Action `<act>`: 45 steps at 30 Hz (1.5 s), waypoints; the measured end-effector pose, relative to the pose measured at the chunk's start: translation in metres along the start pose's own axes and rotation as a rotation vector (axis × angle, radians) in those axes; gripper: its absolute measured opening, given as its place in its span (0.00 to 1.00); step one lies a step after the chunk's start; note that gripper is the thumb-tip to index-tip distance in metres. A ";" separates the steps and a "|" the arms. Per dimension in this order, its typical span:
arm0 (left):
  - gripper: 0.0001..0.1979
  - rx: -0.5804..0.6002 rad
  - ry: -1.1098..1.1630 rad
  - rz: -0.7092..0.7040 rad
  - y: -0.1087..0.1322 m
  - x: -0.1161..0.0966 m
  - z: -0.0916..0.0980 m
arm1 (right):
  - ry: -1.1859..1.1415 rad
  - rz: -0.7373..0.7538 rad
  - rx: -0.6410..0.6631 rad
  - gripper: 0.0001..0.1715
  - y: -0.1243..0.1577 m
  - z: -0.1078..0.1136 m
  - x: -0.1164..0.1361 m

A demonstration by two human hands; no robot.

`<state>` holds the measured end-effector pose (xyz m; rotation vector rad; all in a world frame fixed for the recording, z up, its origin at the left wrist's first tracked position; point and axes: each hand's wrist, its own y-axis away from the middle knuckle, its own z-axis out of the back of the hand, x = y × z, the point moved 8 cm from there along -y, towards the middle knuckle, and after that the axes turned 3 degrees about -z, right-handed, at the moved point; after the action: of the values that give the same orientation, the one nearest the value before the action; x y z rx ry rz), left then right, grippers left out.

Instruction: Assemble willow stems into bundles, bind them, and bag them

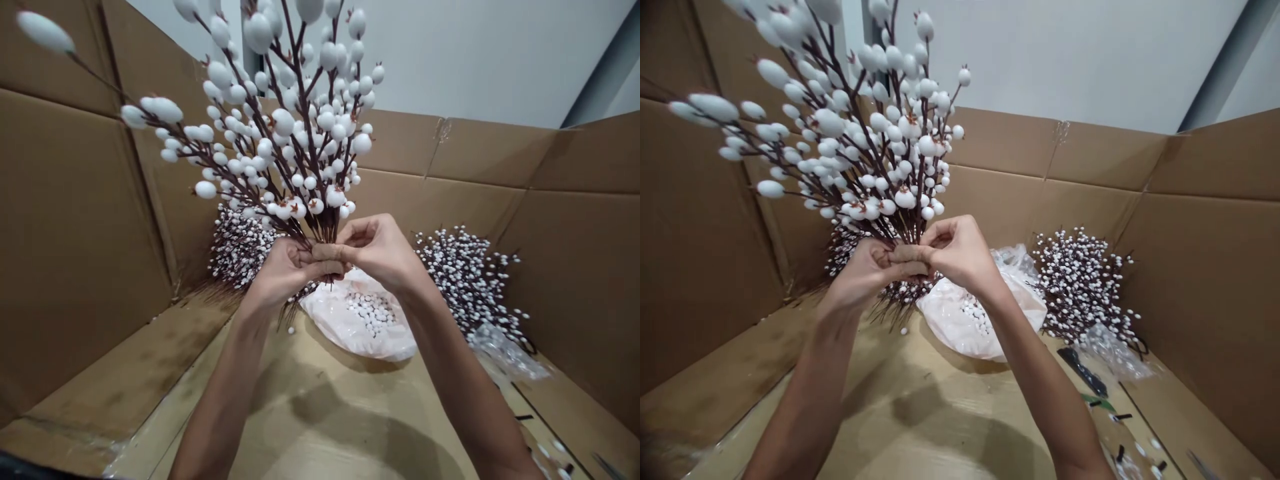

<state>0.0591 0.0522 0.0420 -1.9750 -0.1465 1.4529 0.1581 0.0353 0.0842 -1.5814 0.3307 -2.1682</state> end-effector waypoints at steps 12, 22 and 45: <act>0.09 0.071 0.147 0.022 -0.002 0.006 -0.003 | -0.291 0.085 -0.007 0.17 -0.004 0.007 0.008; 0.09 0.066 0.170 0.066 0.000 0.007 -0.005 | -0.482 0.161 -0.054 0.15 -0.007 0.009 0.007; 0.11 0.093 -0.019 0.013 0.001 0.001 -0.002 | -0.253 0.031 -0.090 0.20 0.008 0.004 -0.011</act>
<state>0.0610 0.0508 0.0404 -1.8909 -0.0728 1.4608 0.1666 0.0339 0.0731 -1.8624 0.3742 -1.9250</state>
